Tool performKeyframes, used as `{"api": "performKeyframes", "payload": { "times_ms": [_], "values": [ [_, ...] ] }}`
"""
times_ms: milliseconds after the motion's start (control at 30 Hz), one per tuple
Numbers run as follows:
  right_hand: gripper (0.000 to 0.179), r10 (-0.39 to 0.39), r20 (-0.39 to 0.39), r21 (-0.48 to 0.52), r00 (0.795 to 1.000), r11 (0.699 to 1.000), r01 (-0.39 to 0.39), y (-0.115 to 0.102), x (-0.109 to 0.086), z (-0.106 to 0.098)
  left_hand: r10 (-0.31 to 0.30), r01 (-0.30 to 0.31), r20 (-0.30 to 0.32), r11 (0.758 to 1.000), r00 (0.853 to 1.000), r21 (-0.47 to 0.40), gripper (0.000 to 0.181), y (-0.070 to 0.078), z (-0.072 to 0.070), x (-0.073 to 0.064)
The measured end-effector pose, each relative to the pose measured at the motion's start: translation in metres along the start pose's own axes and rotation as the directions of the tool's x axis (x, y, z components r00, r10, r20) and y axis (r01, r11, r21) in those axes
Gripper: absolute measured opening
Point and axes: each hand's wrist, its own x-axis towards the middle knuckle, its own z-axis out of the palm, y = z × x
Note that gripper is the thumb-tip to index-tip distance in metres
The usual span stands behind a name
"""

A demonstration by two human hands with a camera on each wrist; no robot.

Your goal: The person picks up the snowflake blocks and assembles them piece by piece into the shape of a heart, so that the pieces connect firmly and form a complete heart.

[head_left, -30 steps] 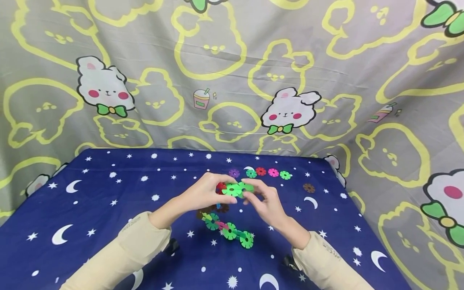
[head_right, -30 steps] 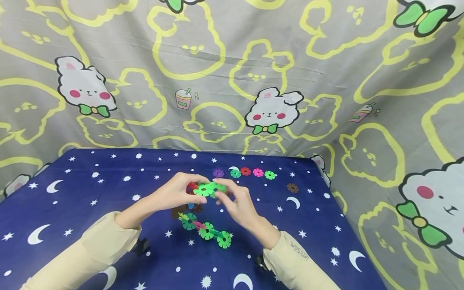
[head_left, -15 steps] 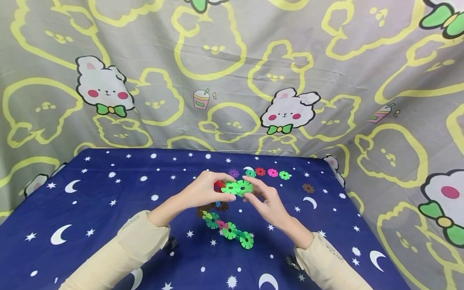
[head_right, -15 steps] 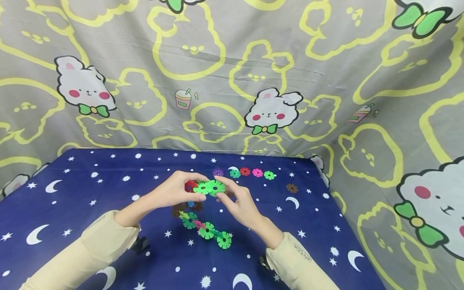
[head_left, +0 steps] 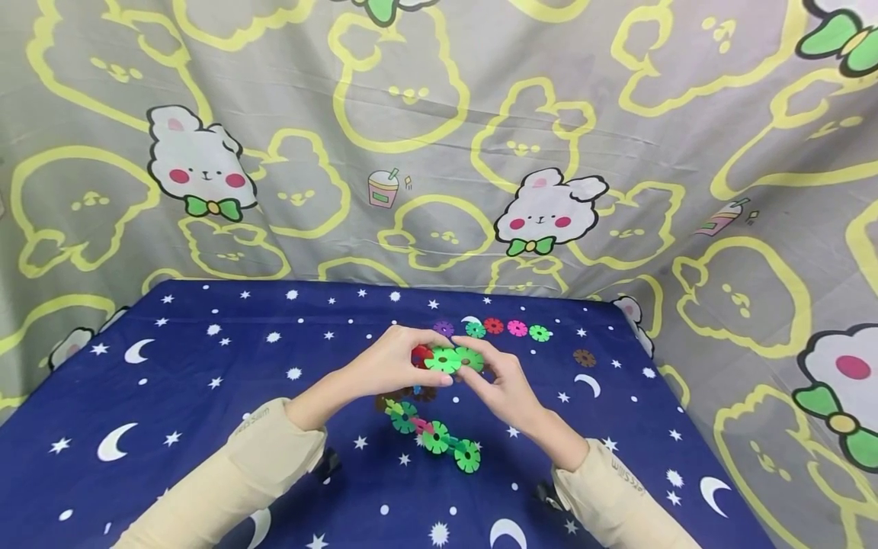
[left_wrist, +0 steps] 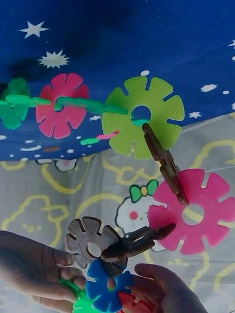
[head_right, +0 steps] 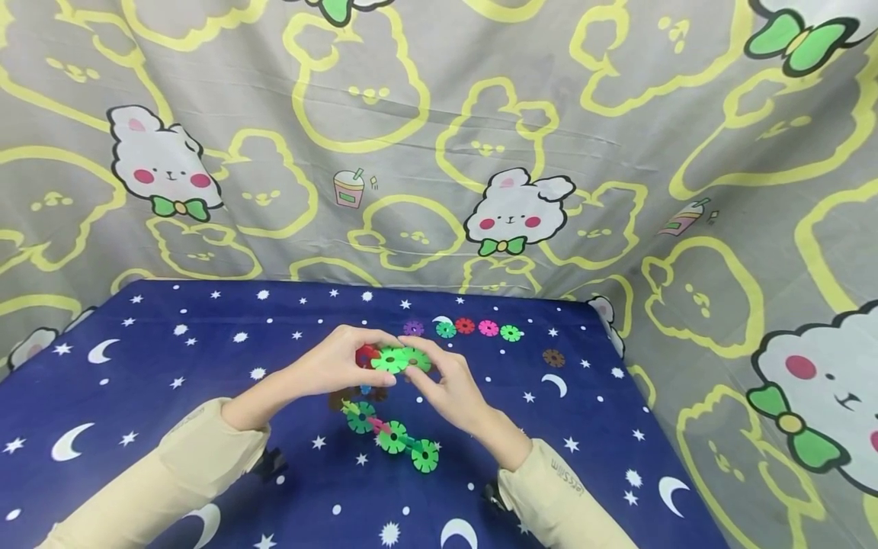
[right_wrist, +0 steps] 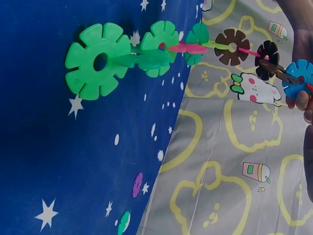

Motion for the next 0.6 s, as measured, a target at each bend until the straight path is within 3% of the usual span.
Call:
{"api": "performKeyframes", "payload": {
  "times_ms": [300,600],
  "values": [
    [0.037,-0.004,-0.022,0.005,1.0,1.0,0.004,0.0001,-0.0002,0.0019,-0.002,0.002,0.01,1.0,1.0,-0.004,0.045,-0.0025,-0.0013,-0.0002],
    [0.041,0.039,-0.11,-0.021,0.993,0.999,-0.041,0.0014,-0.0023,0.0015,-0.028,0.027,0.026,0.999,0.999,0.018,0.044,-0.002,-0.0082,-0.0007]
  ]
}}
